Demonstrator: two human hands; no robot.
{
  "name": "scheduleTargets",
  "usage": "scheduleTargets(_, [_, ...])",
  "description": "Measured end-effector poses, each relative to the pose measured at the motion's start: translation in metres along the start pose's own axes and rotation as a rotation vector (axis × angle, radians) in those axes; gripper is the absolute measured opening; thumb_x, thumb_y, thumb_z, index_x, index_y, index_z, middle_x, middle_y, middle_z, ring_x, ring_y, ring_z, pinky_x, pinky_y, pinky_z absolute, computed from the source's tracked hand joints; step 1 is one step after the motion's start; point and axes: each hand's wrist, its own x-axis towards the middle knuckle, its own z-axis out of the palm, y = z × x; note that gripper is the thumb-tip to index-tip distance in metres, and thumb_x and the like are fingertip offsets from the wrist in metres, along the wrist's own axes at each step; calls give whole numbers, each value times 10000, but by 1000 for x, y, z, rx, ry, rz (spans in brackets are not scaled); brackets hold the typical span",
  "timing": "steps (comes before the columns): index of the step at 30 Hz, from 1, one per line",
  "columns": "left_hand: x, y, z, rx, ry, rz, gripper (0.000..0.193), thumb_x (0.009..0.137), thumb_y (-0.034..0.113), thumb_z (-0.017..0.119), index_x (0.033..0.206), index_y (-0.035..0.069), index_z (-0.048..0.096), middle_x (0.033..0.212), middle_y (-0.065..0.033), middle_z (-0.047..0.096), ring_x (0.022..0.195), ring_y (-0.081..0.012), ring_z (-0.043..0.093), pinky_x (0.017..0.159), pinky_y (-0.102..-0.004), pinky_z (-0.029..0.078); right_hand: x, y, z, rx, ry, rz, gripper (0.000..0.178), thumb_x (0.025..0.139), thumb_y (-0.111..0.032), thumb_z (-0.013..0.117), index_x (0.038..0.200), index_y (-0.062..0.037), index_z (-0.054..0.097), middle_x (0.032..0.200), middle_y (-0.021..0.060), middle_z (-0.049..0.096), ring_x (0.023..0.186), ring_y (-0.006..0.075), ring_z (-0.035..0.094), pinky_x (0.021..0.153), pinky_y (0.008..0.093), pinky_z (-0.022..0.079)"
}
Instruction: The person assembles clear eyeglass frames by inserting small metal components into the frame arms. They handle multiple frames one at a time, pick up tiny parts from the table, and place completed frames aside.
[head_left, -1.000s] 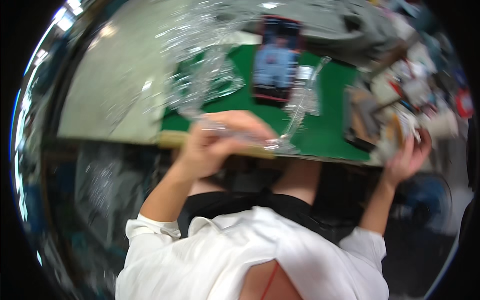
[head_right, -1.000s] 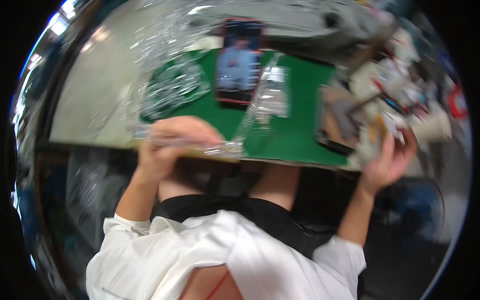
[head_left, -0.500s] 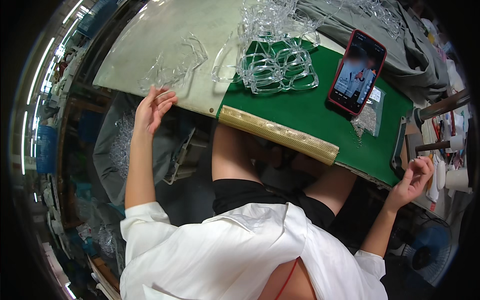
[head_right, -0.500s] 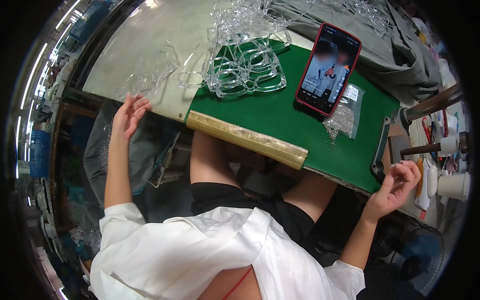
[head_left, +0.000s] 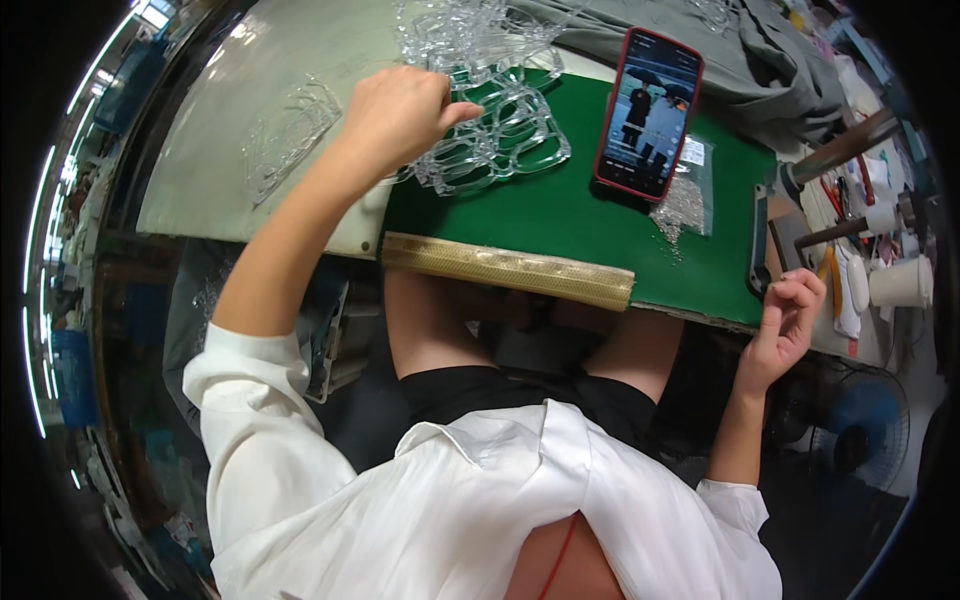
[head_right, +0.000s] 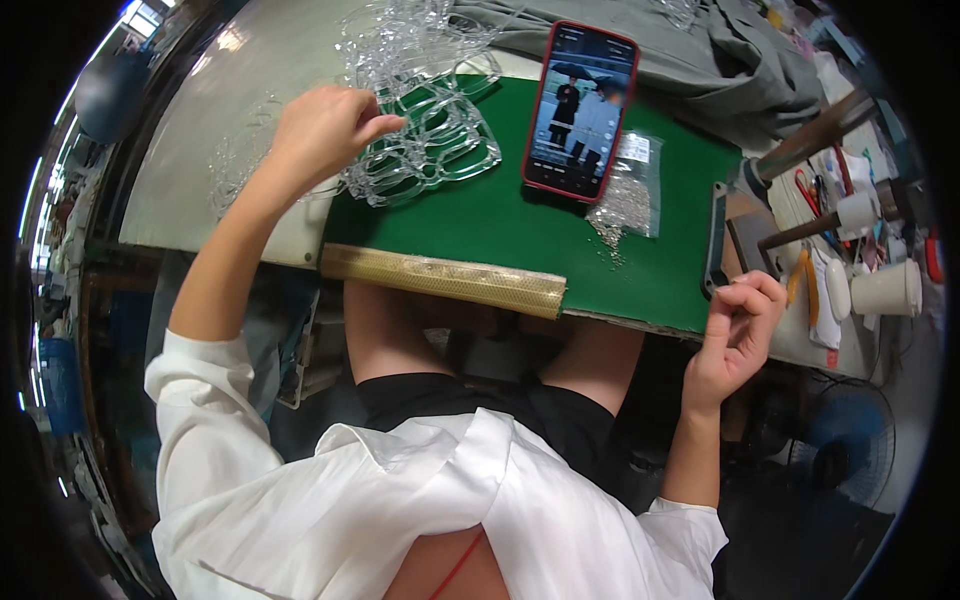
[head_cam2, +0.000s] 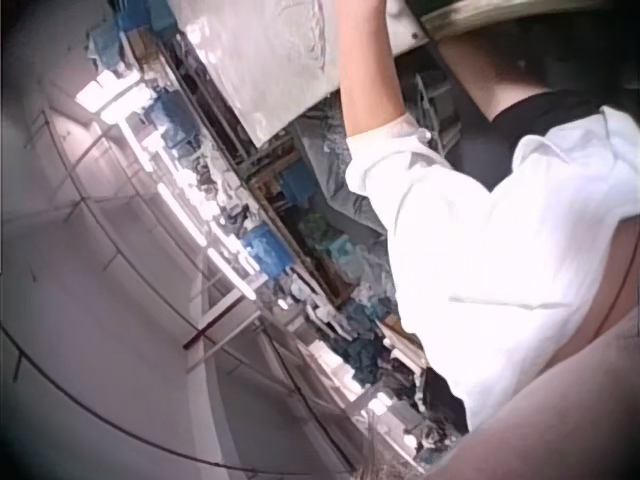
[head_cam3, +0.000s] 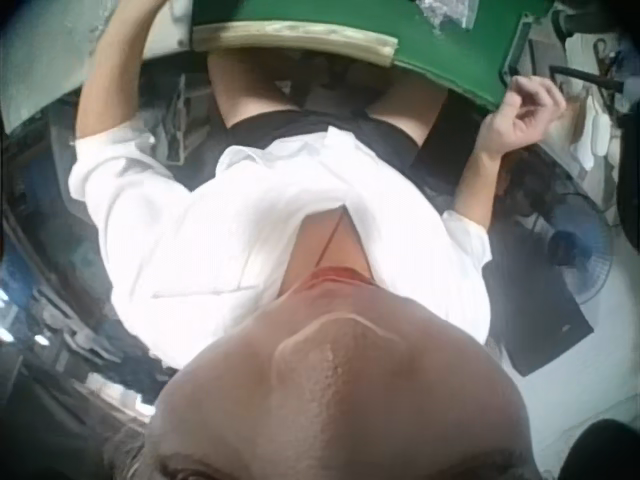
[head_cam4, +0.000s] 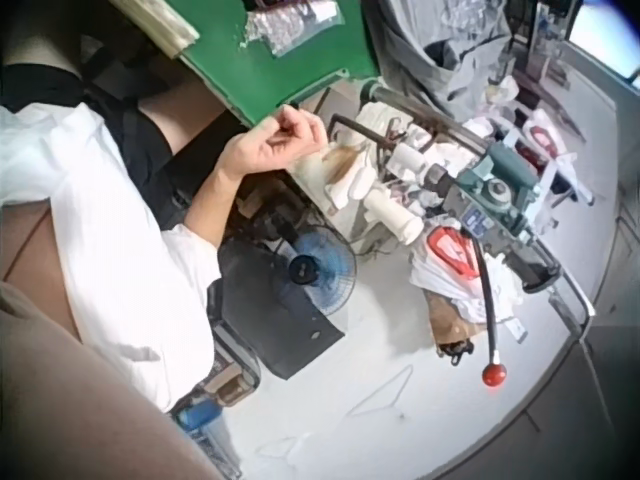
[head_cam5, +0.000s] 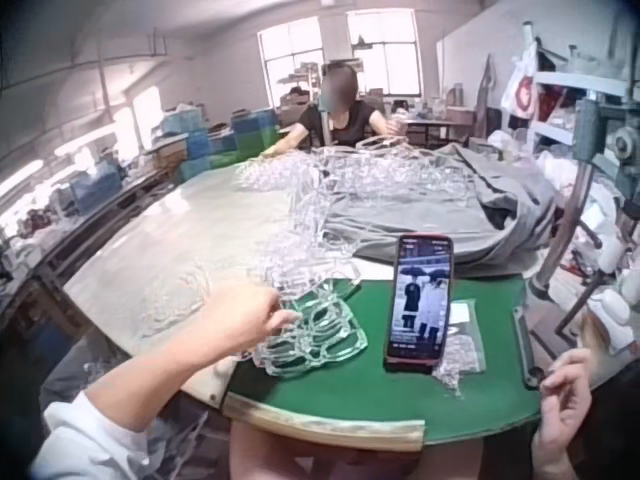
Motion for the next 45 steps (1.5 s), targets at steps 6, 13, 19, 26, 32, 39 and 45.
scheduleTargets(6, [33,8,22,7,-84,-2,427,820,404,602,647,15,637,674,-189,633,639,-369,627,604,-458,510,-7,-6,5,0,-30,44,130,816,56,486,919,-5,536,1032,74,411,842,111,439,740,207,376])
scheduleTargets(13, [94,-86,-3,-632,-271,16,408,943,380,509,1197,67,575,785,44,556,626,-45,453,520,-206,369,15,-7,8,-199,-389,166,144,805,-10,587,946,6,611,788,71,549,695,146,527,618,253,414])
scheduleTargets(19, [62,-73,-79,-786,47,-369,483,927,510,483,1145,105,627,731,30,574,563,-44,414,498,-218,288,13,9,19,-282,-537,163,132,794,-34,623,922,-17,648,771,94,554,694,238,567,642,322,454])
scheduleTargets(26, [-50,44,-84,-2107,-33,-105,609,938,368,467,1320,-95,362,886,-149,601,898,-226,600,974,-374,408,10,16,21,-364,-478,89,170,769,23,625,927,-36,651,796,88,553,748,249,565,661,342,459])
scheduleTargets(32, [-91,119,-55,-1691,-79,-44,677,758,289,737,1178,-78,354,680,-85,592,577,-159,627,741,-298,527,9,10,24,-462,-582,-37,201,762,25,621,936,-68,660,819,74,532,809,249,543,689,352,453])
scheduleTargets(39, [-91,123,-33,-1486,-155,220,708,673,146,774,1233,-68,396,1020,-134,553,706,-152,637,736,-272,500,8,10,18,-264,-524,174,159,767,21,619,910,-41,648,796,81,557,731,232,564,642,319,455])
scheduleTargets(45, [-88,135,-29,-1477,-108,196,744,688,43,735,1303,-91,337,1304,-216,463,682,-161,633,581,-248,498,14,12,21,-333,-599,149,80,757,-31,656,830,-14,628,764,73,568,684,218,569,610,309,454])
